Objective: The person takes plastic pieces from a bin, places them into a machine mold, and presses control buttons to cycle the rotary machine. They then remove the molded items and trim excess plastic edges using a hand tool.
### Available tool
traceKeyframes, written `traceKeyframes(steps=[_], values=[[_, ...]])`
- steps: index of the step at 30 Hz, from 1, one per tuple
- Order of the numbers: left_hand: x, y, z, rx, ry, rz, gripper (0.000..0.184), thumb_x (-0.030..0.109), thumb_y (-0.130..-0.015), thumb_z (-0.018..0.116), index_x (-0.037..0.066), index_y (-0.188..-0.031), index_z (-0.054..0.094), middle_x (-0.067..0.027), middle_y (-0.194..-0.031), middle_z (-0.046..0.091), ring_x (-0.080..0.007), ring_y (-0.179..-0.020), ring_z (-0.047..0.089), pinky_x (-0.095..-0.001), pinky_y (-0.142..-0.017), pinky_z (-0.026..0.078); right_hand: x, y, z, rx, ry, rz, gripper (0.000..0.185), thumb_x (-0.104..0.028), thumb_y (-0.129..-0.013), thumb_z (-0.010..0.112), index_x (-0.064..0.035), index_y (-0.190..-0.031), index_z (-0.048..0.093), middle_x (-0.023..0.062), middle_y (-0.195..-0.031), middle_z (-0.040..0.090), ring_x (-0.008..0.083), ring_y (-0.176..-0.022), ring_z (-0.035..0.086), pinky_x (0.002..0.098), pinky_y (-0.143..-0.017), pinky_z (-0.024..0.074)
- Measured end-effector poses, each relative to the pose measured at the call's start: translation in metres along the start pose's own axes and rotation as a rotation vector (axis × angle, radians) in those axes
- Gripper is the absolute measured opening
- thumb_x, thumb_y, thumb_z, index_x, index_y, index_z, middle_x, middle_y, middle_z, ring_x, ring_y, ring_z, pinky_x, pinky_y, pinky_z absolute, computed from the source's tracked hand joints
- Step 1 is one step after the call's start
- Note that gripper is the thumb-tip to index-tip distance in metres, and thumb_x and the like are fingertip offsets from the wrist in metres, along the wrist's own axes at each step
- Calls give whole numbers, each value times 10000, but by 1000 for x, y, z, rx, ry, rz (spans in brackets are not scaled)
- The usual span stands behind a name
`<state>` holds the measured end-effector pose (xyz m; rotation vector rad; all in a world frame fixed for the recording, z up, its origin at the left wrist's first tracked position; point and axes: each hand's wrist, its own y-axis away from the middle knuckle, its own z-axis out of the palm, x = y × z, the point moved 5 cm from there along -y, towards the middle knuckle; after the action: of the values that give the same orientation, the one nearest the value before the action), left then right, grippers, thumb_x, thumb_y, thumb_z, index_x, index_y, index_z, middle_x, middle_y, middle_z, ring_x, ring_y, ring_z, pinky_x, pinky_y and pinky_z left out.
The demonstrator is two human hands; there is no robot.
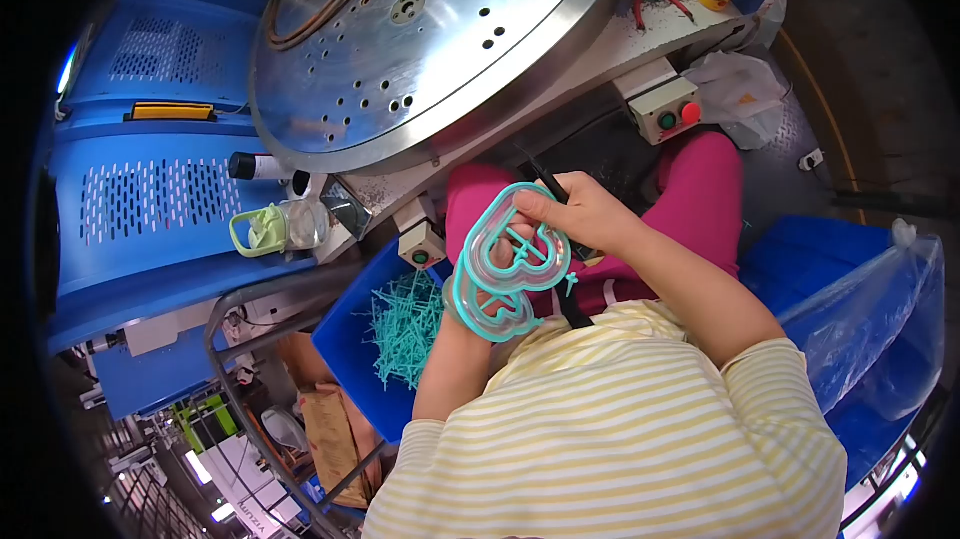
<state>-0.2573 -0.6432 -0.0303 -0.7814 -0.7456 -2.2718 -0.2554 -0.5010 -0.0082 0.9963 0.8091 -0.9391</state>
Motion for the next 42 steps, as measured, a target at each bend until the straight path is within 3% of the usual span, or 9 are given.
traceKeyframes(steps=[9,11,12,13,18,29,32,39,42], values=[[0,4,7,72,-290,-102,320,314,-833,654,1,-879,604,-26,-772,603,-98,-668,573,-228,-594,477,13,0,-8,40,76,-39,372,-402,-849,626,-32,-815,635,-18,-638,563,41,-546,497,209,-461,405],[-8,4,-12,306,-92,274,272,288,-856,631,24,-913,593,-24,-754,597,-97,-639,563,-213,-551,467,24,8,-21,500,-62,-140,357,-369,-844,645,-18,-791,609,-8,-672,579,46,-582,535,200,-478,419],[-16,-2,-42,351,148,96,222,262,-881,599,51,-948,581,-34,-764,602,-98,-634,563,-197,-535,467,34,8,-45,784,-98,-143,342,-354,-836,658,-33,-751,576,4,-703,591,58,-596,560,208,-474,427],[-17,2,-59,193,313,-12,191,241,-896,578,53,-931,583,-37,-779,604,-90,-644,563,-174,-537,466,4,9,-46,526,-308,-300,332,-372,-822,670,-76,-722,559,-11,-665,572,45,-540,534,198,-434,389],[-17,6,-11,260,-232,52,352,299,-900,564,-13,-1064,572,-90,-1002,622,-111,-721,580,-218,-550,462,21,2,-46,489,-346,-134,341,-412,-810,673,-106,-720,553,-69,-582,471,0,-436,383,174,-384,237],[-18,9,9,180,-390,-144,207,175,-880,585,-14,-948,634,-41,-693,597,-106,-623,562,-259,-520,433,16,-10,-24,409,-136,-292,330,-334,-841,658,-73,-665,559,-51,-597,494,15,-535,445,192,-465,340],[18,18,25,56,-1352,566,69,52,-808,623,3,-852,645,-117,-679,583,-224,-599,578,-318,-535,439,30,-12,-23,310,-314,80,352,-361,-813,679,-83,-645,541,-35,-564,496,17,-441,407,184,-393,280],[31,142,-127,746,-1297,241,127,84,-830,618,11,-921,669,-126,-788,658,-226,-741,632,-314,-669,482,32,-26,-20,286,-202,101,314,-382,-816,667,-87,-731,603,-42,-557,498,6,-403,358,183,-369,209],[41,229,-195,909,-1505,80,269,14,-786,614,45,-1052,644,-165,-1078,622,-239,-789,635,-324,-704,494,35,-28,-19,274,-134,68,295,-372,-831,656,-90,-754,620,-73,-563,463,-5,-441,325,193,-388,220]])
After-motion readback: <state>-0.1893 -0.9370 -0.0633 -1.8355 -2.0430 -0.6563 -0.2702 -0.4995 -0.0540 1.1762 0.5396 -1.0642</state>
